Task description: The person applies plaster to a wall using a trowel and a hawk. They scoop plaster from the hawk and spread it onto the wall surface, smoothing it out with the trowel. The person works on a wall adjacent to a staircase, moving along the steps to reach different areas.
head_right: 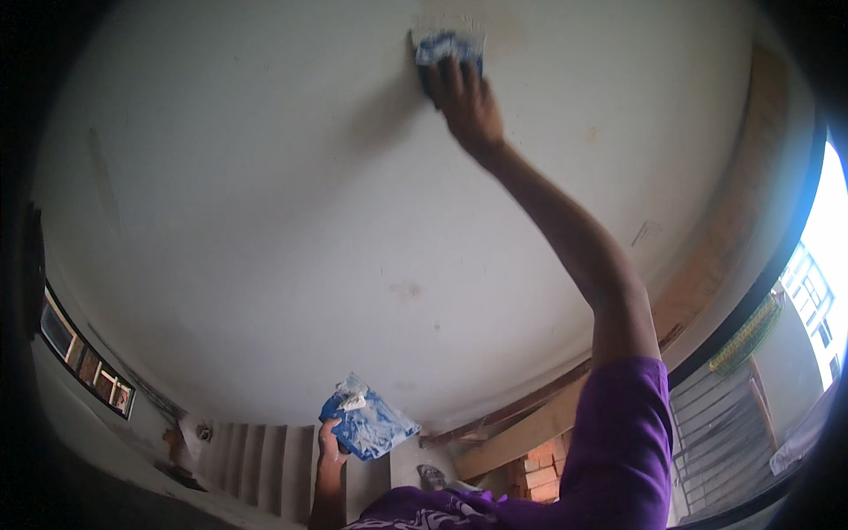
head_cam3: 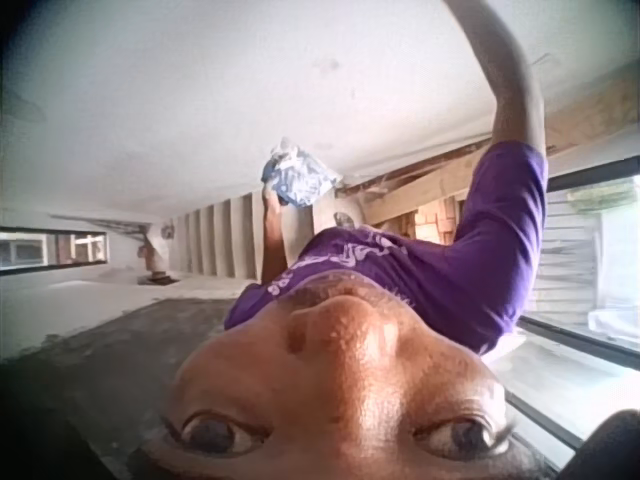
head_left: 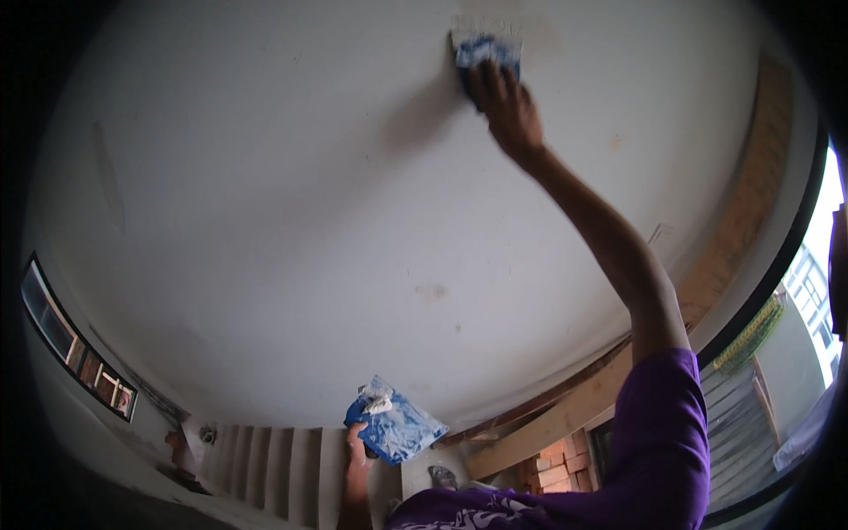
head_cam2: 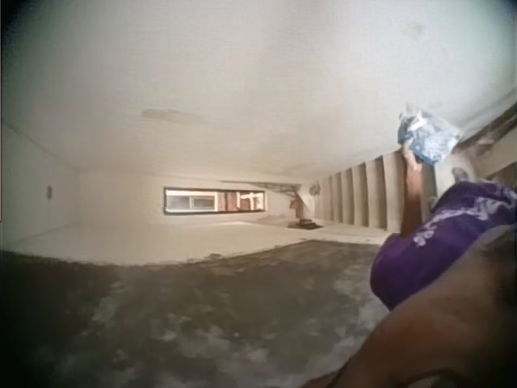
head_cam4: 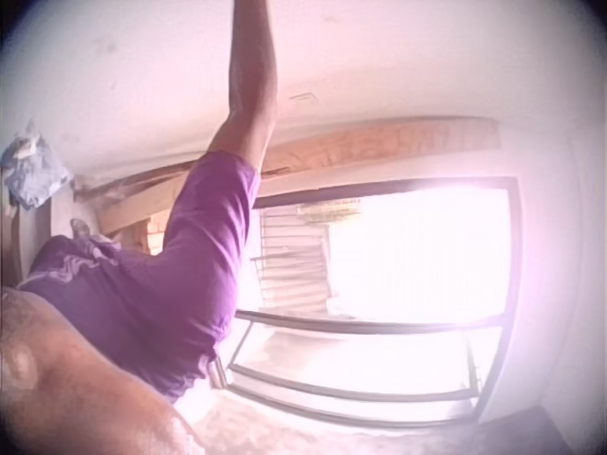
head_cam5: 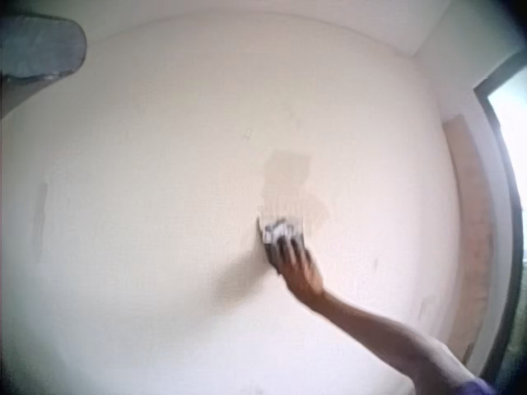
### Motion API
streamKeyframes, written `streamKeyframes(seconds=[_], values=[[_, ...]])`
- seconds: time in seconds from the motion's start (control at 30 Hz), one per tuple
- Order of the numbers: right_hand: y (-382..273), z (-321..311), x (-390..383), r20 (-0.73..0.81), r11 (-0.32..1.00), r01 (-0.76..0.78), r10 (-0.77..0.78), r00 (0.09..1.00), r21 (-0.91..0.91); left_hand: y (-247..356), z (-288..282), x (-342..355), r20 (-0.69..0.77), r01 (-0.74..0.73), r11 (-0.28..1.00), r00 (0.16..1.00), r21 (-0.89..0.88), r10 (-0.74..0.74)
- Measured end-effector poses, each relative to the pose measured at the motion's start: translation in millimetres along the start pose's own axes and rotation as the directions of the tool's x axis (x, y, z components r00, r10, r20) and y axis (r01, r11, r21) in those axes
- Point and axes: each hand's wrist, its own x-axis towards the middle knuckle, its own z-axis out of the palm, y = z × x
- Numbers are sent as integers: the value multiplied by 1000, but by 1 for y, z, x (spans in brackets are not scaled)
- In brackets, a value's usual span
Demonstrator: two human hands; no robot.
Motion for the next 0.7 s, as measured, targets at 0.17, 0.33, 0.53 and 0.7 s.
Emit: streamKeyframes(seconds=[0.17, 0.33, 0.53, 0.7], values=[[-58, -60, -87, 356, 931, 1, -141, 924, 366, 8, -5, -15, -51, -42, 999, 998, -21, 41], [60, -70, 4, 431, 891, -430, 334, 839, 146, 3, -7, -5, -56, -34, 999, 998, 35, 36], [133, -11, 46, 135, 844, -506, 489, 862, 177, 1, -8, -3, -64, -52, 998, 997, 24, 54], [45, 0, 7, 237, 885, -356, 292, 927, 300, -8, -7, -3, -79, -70, 997, 994, 14, 71]])
